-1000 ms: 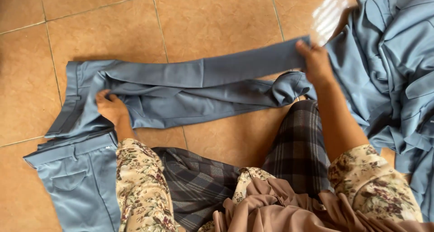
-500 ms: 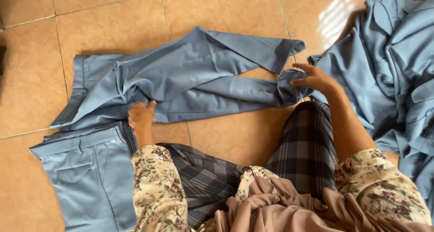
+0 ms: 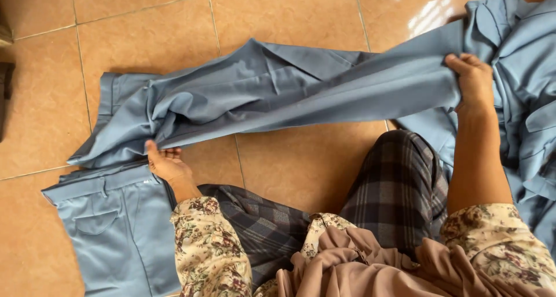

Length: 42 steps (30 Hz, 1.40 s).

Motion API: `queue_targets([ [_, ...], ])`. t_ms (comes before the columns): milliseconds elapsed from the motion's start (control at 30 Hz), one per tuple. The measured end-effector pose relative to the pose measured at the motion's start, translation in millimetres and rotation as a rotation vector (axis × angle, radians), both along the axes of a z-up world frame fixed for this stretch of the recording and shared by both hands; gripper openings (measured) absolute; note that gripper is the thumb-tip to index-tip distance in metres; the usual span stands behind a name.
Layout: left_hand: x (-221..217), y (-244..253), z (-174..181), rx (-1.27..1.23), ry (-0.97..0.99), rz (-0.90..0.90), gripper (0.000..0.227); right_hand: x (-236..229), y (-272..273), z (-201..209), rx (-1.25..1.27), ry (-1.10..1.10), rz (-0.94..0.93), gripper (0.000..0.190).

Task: Folding blue trousers and stacking them neatly on the floor.

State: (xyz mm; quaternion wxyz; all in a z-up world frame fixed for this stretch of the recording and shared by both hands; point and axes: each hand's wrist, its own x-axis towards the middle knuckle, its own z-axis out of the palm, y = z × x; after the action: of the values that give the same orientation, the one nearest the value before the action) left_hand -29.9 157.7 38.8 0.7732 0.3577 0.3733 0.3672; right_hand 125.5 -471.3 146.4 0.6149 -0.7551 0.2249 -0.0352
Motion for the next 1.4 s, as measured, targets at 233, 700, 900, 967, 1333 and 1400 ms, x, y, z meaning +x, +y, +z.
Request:
queue_targets([
  [233, -9.7, 36.3, -88.3, 0.12, 0.925, -0.569, 0.039, -12.7, -52.8, -132.5, -0.403, 0.255, 0.059, 0.039],
  [700, 9.2, 38.8, -106.4, -0.135, 0.414, -0.284, 0.039, -42.1, -19.3, -143.6, -0.74, 0.451, 0.143, 0.062],
  [900, -20.1, 62.5, -37.5, 0.168, 0.857, -0.715, 0.048, -26.2, -43.1, -183.9, -0.361, 0.13, 0.06, 0.047],
  [967, -22.5, 64.9, 3.3, 0.165, 0.878, -0.738, 0.037, -21.3, -22.1, -124.1, -0.045, 0.064, 0.074, 0.045],
  [1333, -65.3, 47.1, 27.6, 0.651, 1.757, -0.86, 0.045, -32.6, -47.7, -74.0, 0.081, 0.338, 0.242, 0.058],
  [1400, -56.4, 17.7, 62.5, 0.669, 1.673, -0.925, 0.045, -36.3, -54.6, -97.1, 0.032, 0.488, 0.288, 0.06],
])
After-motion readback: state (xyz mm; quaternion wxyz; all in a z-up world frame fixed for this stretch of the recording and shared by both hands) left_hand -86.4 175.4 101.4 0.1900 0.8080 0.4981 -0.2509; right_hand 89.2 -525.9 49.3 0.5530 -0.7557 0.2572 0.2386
